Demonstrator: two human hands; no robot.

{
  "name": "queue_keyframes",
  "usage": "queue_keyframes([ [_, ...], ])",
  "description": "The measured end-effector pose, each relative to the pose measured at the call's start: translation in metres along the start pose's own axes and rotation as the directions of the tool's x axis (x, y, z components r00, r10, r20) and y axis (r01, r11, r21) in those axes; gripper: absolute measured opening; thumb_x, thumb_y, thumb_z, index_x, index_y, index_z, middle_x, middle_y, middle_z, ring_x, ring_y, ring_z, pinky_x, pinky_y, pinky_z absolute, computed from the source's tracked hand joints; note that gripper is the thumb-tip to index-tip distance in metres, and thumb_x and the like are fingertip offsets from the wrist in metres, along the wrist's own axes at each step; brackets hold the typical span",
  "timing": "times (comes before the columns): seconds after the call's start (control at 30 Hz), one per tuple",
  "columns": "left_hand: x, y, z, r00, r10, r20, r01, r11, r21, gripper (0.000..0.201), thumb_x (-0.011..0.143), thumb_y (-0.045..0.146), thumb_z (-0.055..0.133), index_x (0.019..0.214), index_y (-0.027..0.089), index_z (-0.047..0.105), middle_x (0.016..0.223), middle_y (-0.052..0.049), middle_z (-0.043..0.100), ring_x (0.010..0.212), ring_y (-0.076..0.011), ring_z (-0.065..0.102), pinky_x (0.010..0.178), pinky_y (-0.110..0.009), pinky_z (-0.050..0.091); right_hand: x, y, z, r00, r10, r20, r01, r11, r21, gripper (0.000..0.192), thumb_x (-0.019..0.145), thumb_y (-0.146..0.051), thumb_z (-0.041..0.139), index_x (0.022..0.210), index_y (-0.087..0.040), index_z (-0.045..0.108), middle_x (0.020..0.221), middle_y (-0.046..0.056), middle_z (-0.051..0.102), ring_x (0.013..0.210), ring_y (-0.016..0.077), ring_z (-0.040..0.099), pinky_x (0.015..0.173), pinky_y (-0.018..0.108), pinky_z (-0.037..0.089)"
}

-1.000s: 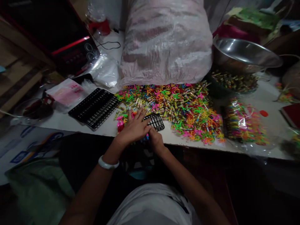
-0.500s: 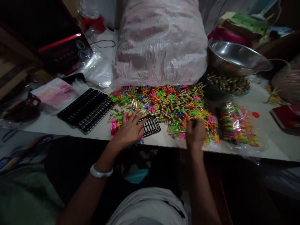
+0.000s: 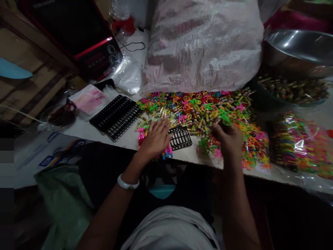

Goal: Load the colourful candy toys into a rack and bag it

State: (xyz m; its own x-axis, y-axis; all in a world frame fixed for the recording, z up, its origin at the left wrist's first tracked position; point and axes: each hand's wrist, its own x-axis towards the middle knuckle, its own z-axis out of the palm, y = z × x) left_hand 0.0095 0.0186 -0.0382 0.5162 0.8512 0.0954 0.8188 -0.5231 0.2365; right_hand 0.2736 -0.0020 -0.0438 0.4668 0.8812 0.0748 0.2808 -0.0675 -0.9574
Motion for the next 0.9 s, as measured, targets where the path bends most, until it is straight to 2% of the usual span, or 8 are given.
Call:
queue_keyframes([
  [0.13,0.000,0.000,0.001,1.000,-0.016,-0.010,0.016,1.000,0.004,0.048,0.098,0.035,0.029,0.138,0.013,0.042,0.149,-0.013,0.037,0.138,-0.0260,0.033,0.116,-0.048,0.021,-0.013,-0.006,0.041,0.971,-0.240,-0.011,0.227,0.931,-0.286,0.028,0.081,-0.038,0.059,0.101,-0.019,0.063,0.096,0.008,0.068,0.088,0.0214,0.063,0.080,0.035,0.049],
  [0.23,0.000,-0.001,0.002,0.999,-0.023,-0.026,0.022,1.000,-0.009,0.047,0.097,0.035,0.030,0.138,0.015,0.042,0.149,-0.012,0.038,0.138,-0.0261,0.035,0.116,-0.048,0.021,-0.024,-0.003,0.072,0.958,-0.276,0.078,0.286,0.939,-0.192,0.026,0.083,-0.035,0.056,0.102,-0.018,0.062,0.098,0.008,0.068,0.087,0.0205,0.063,0.080,0.033,0.049],
  [0.33,-0.001,-0.002,0.003,0.999,-0.025,-0.033,0.024,1.000,-0.021,0.047,0.097,0.034,0.031,0.139,0.016,0.041,0.149,-0.011,0.039,0.137,-0.0257,0.035,0.116,-0.048,0.021,-0.034,0.008,0.107,0.943,-0.197,0.269,0.197,0.980,0.028,0.020,0.080,-0.033,0.059,0.094,-0.019,0.063,0.087,0.004,0.069,0.075,0.0172,0.063,0.071,0.028,0.050],
  [0.43,-0.001,-0.002,0.003,0.999,-0.018,-0.040,0.017,1.000,-0.025,0.048,0.096,0.032,0.031,0.141,0.017,0.037,0.149,-0.011,0.039,0.137,-0.0248,0.035,0.116,-0.048,0.022,-0.037,0.024,0.134,0.937,-0.082,0.339,0.051,0.994,0.100,0.022,0.077,-0.032,0.060,0.093,-0.018,0.062,0.080,0.002,0.069,0.068,0.0163,0.061,0.065,0.027,0.050],
  [0.5,-0.001,-0.002,0.003,0.999,-0.016,-0.039,0.015,0.999,-0.028,0.048,0.096,0.032,0.031,0.142,0.017,0.035,0.149,-0.010,0.039,0.137,-0.0242,0.034,0.117,-0.047,0.021,-0.035,0.032,0.141,0.930,-0.076,0.359,0.054,0.996,0.070,0.023,0.077,-0.032,0.059,0.095,-0.018,0.062,0.080,0.002,0.069,0.068,0.0168,0.061,0.065,0.027,0.050],
  [0.7,0.004,0.000,-0.004,0.999,-0.047,0.006,0.047,0.998,-0.029,0.055,0.093,0.028,0.038,0.146,0.022,0.028,0.144,-0.012,0.042,0.133,-0.0261,0.037,0.114,-0.047,0.023,-0.039,0.036,0.133,0.850,-0.229,0.474,0.355,0.914,-0.195,0.034,0.077,-0.016,0.051,0.109,-0.016,0.059,0.098,0.010,0.068,0.086,0.0221,0.063,0.077,0.031,0.048],
  [0.8,0.012,-0.001,-0.011,0.997,-0.037,0.072,0.038,0.999,-0.022,0.056,0.088,0.027,0.046,0.142,0.027,0.036,0.138,-0.012,0.042,0.129,-0.0310,0.038,0.107,-0.051,0.030,-0.044,0.032,0.133,0.825,-0.215,0.523,0.425,0.845,-0.323,0.036,0.079,-0.012,0.046,0.112,-0.016,0.058,0.098,0.011,0.067,0.085,0.0228,0.063,0.074,0.030,0.048],
  [0.9,0.018,-0.005,-0.015,0.994,-0.048,0.095,0.053,0.997,-0.052,0.047,0.085,0.028,0.050,0.132,0.028,0.048,0.136,-0.011,0.043,0.126,-0.0315,0.039,0.104,-0.050,0.033,-0.043,0.029,0.136,0.816,-0.205,0.540,0.445,0.819,-0.361,0.043,0.080,-0.008,0.043,0.121,-0.017,0.055,0.106,0.012,0.066,0.092,0.0236,0.063,0.076,0.031,0.048],
])
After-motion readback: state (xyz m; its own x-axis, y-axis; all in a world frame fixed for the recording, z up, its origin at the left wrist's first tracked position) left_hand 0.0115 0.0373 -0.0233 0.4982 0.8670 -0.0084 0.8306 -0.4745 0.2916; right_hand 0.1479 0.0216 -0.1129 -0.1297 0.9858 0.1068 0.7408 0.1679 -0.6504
